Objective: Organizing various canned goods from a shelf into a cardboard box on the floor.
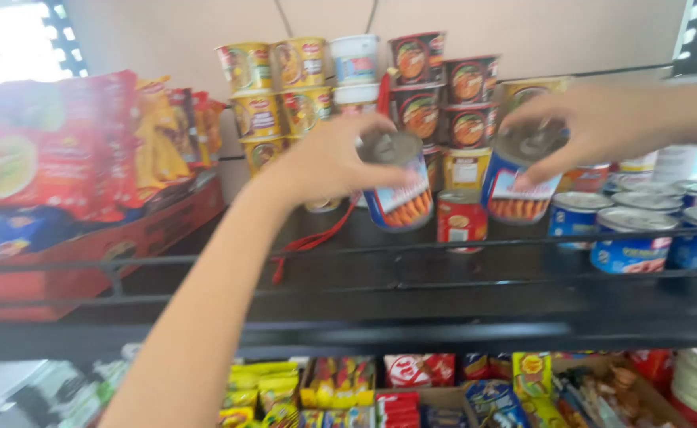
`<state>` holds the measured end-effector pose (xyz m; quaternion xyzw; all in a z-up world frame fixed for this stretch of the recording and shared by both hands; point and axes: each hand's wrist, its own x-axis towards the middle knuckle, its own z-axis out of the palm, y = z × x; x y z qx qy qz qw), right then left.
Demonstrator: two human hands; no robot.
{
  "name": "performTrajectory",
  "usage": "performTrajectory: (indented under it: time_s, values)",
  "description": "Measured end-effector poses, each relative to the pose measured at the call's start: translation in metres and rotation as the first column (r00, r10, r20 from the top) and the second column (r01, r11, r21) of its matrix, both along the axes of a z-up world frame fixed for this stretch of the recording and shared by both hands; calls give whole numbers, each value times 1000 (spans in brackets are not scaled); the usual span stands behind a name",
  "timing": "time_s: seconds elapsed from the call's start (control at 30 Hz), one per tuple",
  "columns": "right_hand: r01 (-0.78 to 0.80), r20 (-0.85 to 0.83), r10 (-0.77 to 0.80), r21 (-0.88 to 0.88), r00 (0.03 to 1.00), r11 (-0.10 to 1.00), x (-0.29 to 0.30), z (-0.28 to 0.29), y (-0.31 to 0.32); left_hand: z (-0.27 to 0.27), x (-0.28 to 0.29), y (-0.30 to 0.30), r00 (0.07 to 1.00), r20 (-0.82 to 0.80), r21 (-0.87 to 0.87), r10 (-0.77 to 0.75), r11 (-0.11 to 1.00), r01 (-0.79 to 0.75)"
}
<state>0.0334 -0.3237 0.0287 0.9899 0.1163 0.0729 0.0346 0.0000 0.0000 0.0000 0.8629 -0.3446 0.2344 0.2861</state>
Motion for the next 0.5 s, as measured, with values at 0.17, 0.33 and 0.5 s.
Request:
performTrajectory:
  time_s: [0.17, 0.33, 0.5]
  values:
    - [-392, 385, 353, 23, 852, 920, 21, 5, 25, 2, -58, 80, 988, 143, -108, 52, 993, -37]
    - [-605, 284, 534, 369, 796, 706, -5, -5, 113, -19, -149, 127, 991, -40, -154, 130, 979, -134]
    - [-795, -99, 903, 441, 418, 416, 4, -53, 216, -80, -214, 187, 997, -53, -115, 58, 991, -64]
